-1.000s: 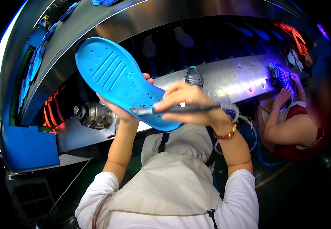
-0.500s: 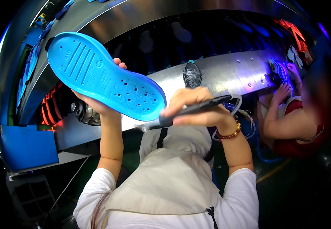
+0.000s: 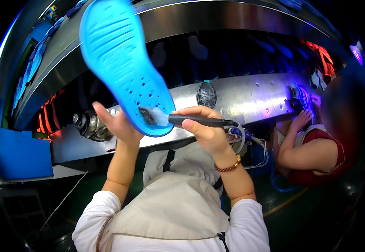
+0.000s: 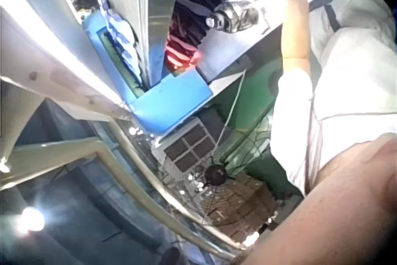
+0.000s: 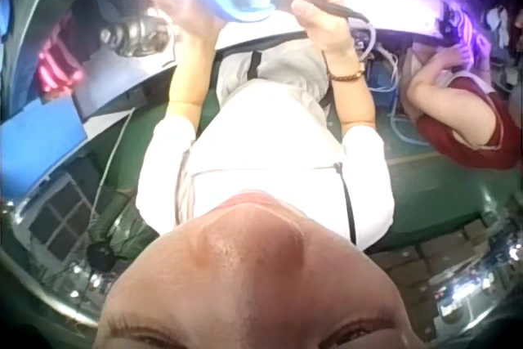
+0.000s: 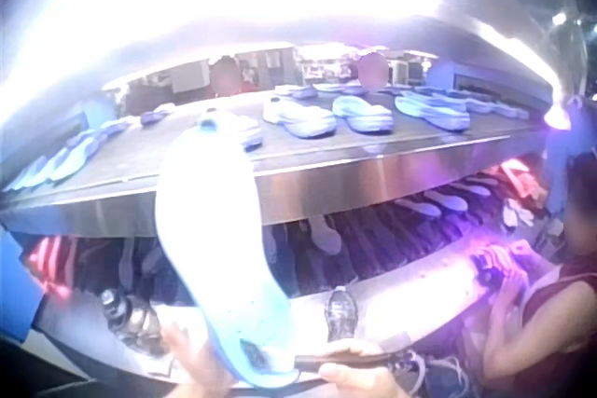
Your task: The person applies a liquid substance to blue shoe soles using a brush and then places the soles onto a moving conveyor belt.
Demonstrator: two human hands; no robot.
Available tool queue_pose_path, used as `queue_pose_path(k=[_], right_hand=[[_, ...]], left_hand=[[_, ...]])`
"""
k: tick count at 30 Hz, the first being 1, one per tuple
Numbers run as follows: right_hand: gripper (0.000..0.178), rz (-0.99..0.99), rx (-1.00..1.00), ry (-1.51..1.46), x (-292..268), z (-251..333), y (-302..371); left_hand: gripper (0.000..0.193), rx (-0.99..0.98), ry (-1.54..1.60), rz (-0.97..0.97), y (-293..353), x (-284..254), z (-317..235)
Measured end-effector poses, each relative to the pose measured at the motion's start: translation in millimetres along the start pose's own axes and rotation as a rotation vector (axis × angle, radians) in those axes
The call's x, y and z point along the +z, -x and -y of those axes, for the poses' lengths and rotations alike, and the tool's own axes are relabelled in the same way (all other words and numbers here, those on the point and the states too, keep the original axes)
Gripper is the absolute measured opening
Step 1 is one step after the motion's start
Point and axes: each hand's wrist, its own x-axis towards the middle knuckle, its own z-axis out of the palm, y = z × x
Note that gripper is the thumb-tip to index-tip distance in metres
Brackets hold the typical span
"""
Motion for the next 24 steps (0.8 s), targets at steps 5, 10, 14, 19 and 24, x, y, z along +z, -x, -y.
queue_pose_path(k=[5, 10, 14, 19, 24], right_hand=[[0.021, 0.219, -0.002, 0.463, 8.4, 13.3, 5.8], [0.025, 0.362, 0.054, 0.741, 0.6, 45.2, 1.4], [0.021, 0.561, -0.102, 0.952, 6.0, 35.0, -7.5], [0.024, 0.835, -0.005, 0.927, 5.8, 55.9, -14.7], [0.021, 0.848, -0.004, 1.111, 9.8, 57.9, -15.3]], left_hand=[[0.068, -0.211, -0.235, -0.038, 1.6, -27.9, -5.8], [0.069, -0.452, -0.478, 0.011, -11.6, -4.3, -18.6], [0.071, -0.643, -0.587, -0.073, -18.5, 13.2, -20.0], [0.066, -0.966, -0.652, -0.185, -16.8, 1.0, -29.5], [0.069, -1.012, -0.818, -0.156, -12.7, 3.7, -28.2]])
